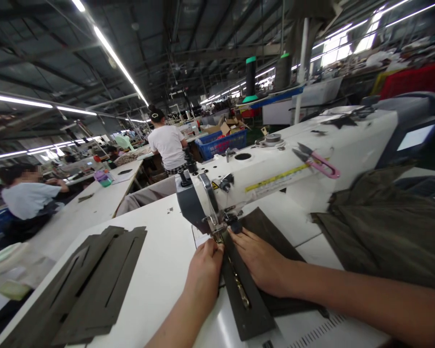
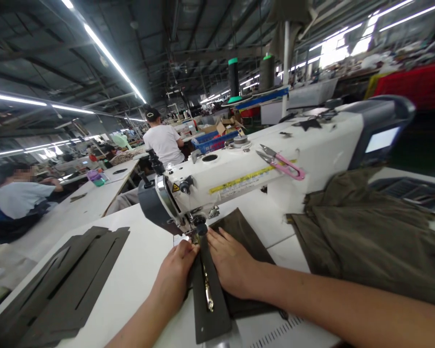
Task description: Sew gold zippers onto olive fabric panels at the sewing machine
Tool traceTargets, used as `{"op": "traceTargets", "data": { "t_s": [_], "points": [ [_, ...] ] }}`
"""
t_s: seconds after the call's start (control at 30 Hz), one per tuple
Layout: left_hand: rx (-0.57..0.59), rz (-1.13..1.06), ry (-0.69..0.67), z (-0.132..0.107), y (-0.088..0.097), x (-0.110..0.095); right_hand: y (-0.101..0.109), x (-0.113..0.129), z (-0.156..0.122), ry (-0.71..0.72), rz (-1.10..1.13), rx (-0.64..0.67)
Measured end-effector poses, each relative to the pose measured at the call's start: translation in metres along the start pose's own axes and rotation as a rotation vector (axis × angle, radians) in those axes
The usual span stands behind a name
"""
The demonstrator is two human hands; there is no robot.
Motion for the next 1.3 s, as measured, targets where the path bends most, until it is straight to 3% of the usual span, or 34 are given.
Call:
{"op": "traceTargets", "data": {
  "t_s": [0.1,0.2,0.3,0.43,0.63,0.8,1.0,1.13,1.3],
  "points": [
    [-0.008,-0.004,-0.021,-0.003,0.002,0.002,0.011,0.001,-0.002,0.000,0.034,-0.027],
    [-0.005,-0.022,-0.082,-0.015,0.006,-0.005,0.025,0.015,-0.020,0.004,0.088,-0.099],
    [-0.010,-0.064,-0.130,-0.029,0.011,-0.015,0.033,0.036,-0.045,0.127,0.058,-0.230],
    [-0.041,-0.164,-0.048,-0.033,0.016,-0.019,0.030,0.059,-0.062,0.327,-0.216,-0.372],
    [-0.061,-0.156,-0.022,-0.031,0.018,-0.022,0.023,0.072,-0.055,0.370,-0.368,-0.352],
    [-0.068,-0.098,-0.033,-0.031,0.016,-0.026,0.017,0.071,-0.051,0.294,-0.338,-0.334],
    [-0.104,-0.034,-0.070,-0.031,0.018,-0.028,0.011,0.074,-0.052,0.402,-0.399,-0.308],
    [-0.129,0.016,-0.135,-0.034,0.015,-0.029,0.009,0.071,-0.054,0.412,-0.382,-0.307],
    [-0.142,0.055,-0.111,-0.037,0.011,-0.030,0.012,0.070,-0.053,0.389,-0.309,-0.312]
  ]
}}
Point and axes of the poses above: each hand's wrist, its own z-axis towards the middle knuckle, its own y-axis out of the back of the hand, x = y × z, the point moved 3 cm from there along z, towards the middle knuckle, and after that the axes turned 5 degrees about -z, right-handed, at the moved point
